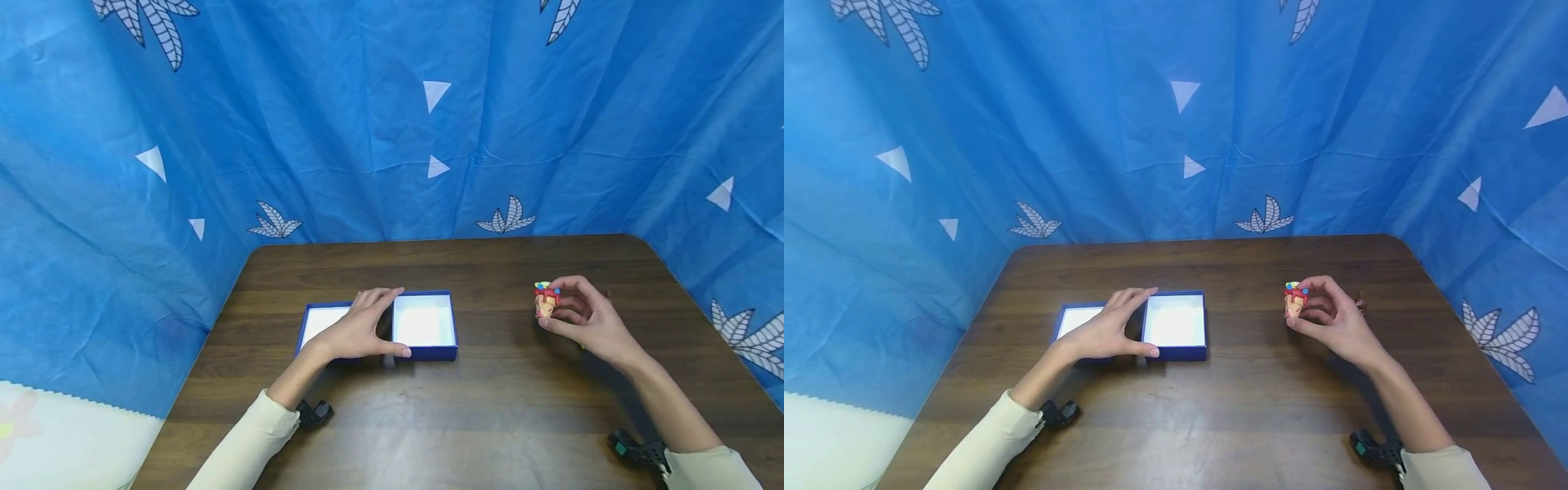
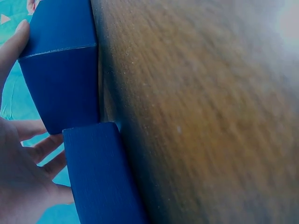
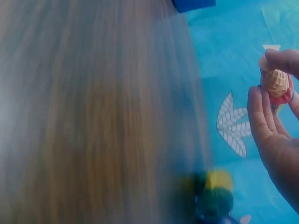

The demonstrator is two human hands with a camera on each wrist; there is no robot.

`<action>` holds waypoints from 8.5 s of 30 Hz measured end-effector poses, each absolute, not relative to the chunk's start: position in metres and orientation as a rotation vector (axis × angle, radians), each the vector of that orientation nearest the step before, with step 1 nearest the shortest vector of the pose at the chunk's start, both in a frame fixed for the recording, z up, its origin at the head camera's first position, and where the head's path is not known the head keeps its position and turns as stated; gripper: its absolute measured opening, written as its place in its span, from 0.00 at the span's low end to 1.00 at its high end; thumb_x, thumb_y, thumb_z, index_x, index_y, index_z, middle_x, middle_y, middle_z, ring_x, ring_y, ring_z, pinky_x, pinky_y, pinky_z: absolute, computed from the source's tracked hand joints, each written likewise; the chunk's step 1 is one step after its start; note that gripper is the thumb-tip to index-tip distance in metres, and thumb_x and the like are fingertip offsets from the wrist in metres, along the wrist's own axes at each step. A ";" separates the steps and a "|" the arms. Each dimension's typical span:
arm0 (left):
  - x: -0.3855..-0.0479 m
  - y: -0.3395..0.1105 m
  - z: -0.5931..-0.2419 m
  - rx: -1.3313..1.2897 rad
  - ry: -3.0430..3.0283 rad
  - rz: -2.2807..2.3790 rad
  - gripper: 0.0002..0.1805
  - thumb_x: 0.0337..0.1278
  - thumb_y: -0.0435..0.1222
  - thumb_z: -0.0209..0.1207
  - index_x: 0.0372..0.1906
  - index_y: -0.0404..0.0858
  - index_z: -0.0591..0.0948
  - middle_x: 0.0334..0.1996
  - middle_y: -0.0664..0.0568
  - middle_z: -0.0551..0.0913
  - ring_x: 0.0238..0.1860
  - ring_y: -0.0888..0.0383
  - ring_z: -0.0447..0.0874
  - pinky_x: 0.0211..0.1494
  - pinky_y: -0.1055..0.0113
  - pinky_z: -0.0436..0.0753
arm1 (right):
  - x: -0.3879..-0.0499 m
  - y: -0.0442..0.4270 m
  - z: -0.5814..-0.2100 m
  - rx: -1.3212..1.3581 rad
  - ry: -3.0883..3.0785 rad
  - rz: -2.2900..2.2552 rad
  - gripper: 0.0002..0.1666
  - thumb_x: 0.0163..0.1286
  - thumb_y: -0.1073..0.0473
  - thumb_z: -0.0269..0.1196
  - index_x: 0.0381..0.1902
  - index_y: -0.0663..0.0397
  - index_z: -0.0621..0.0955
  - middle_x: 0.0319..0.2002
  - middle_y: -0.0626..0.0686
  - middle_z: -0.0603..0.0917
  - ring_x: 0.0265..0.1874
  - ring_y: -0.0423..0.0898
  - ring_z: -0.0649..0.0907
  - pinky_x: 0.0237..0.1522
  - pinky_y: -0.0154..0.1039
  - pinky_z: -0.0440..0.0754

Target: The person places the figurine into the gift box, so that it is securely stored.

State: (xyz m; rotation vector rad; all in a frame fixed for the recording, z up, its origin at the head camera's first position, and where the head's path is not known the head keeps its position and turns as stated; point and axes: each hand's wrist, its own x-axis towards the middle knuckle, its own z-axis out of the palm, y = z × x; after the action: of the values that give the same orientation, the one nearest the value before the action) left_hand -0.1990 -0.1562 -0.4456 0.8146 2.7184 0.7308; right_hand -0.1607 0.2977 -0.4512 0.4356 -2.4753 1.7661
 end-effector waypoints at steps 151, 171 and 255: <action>-0.198 -0.150 -0.445 0.752 2.730 0.789 0.68 0.44 0.68 0.78 0.87 0.52 0.58 0.82 0.49 0.65 0.84 0.43 0.56 0.88 0.28 0.43 | -0.197 0.211 -0.423 0.621 -2.809 1.300 0.33 0.69 0.43 0.77 0.68 0.38 0.80 0.71 0.51 0.81 0.77 0.61 0.71 0.73 0.78 0.65; -0.199 -0.151 -0.445 0.741 2.730 0.776 0.67 0.43 0.69 0.78 0.87 0.53 0.58 0.82 0.49 0.65 0.83 0.44 0.57 0.87 0.27 0.43 | -0.170 0.300 -0.424 0.501 -2.846 1.102 0.30 0.71 0.48 0.76 0.68 0.40 0.80 0.62 0.56 0.88 0.53 0.19 0.75 0.54 0.27 0.79; -0.200 -0.152 -0.448 0.766 2.739 0.818 0.67 0.43 0.69 0.78 0.87 0.50 0.59 0.80 0.48 0.67 0.84 0.43 0.57 0.86 0.24 0.41 | -0.131 0.336 -0.437 0.473 -2.751 0.754 0.37 0.68 0.60 0.77 0.74 0.50 0.79 0.61 0.66 0.83 0.53 0.58 0.69 0.45 0.51 0.65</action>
State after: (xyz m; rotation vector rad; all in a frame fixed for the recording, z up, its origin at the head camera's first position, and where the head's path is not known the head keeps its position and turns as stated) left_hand -0.2002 -0.1521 -0.4478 0.7656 2.7390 0.8175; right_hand -0.1308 0.3361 -0.4367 0.4731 -2.7507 0.7541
